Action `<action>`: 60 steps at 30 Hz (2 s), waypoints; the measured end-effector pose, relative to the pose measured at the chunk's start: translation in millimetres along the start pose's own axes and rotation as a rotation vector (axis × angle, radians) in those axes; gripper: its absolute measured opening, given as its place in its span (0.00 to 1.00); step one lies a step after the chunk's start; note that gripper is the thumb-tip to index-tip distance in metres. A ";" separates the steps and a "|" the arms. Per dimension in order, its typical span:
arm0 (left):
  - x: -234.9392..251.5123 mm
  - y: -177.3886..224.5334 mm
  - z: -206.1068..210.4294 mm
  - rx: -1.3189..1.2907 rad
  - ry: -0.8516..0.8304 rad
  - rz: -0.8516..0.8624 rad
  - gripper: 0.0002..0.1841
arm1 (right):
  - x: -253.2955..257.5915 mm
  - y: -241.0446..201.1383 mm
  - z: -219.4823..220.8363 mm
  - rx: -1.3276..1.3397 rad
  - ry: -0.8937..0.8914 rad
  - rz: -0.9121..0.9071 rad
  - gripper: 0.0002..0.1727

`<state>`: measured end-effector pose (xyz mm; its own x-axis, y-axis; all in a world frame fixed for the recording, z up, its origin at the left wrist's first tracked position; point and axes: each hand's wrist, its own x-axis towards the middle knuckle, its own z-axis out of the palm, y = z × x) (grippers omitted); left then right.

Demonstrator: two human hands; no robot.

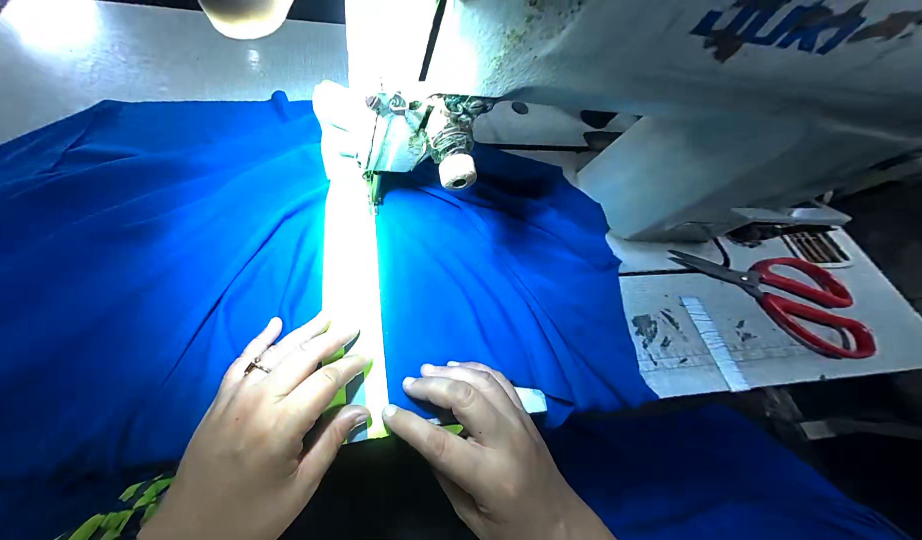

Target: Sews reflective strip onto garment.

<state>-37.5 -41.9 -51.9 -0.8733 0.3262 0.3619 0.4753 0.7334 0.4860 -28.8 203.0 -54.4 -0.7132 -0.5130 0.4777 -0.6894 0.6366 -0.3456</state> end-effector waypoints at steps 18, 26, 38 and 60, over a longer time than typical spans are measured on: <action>-11.2 4.3 -25.8 0.020 -0.201 0.366 0.15 | 7.4 -18.3 -6.2 -0.139 -0.082 -0.011 0.13; 23.5 -9.0 -31.4 0.019 -0.293 0.294 0.19 | 46.7 -0.7 -9.8 -0.139 -0.143 0.043 0.15; 112.0 -69.3 -13.8 0.107 -0.242 0.259 0.24 | 125.4 58.6 3.5 -0.211 -0.243 0.130 0.19; 155.6 -84.5 -11.2 0.085 -0.332 0.139 0.23 | 120.3 248.1 -312.9 -0.249 0.682 0.403 0.25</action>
<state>-212.4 -59.8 -27.7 -0.7948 0.5916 0.1352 0.5933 0.7109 0.3777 -246.0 479.4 170.1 -0.6106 0.1927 0.7681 -0.2920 0.8468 -0.4445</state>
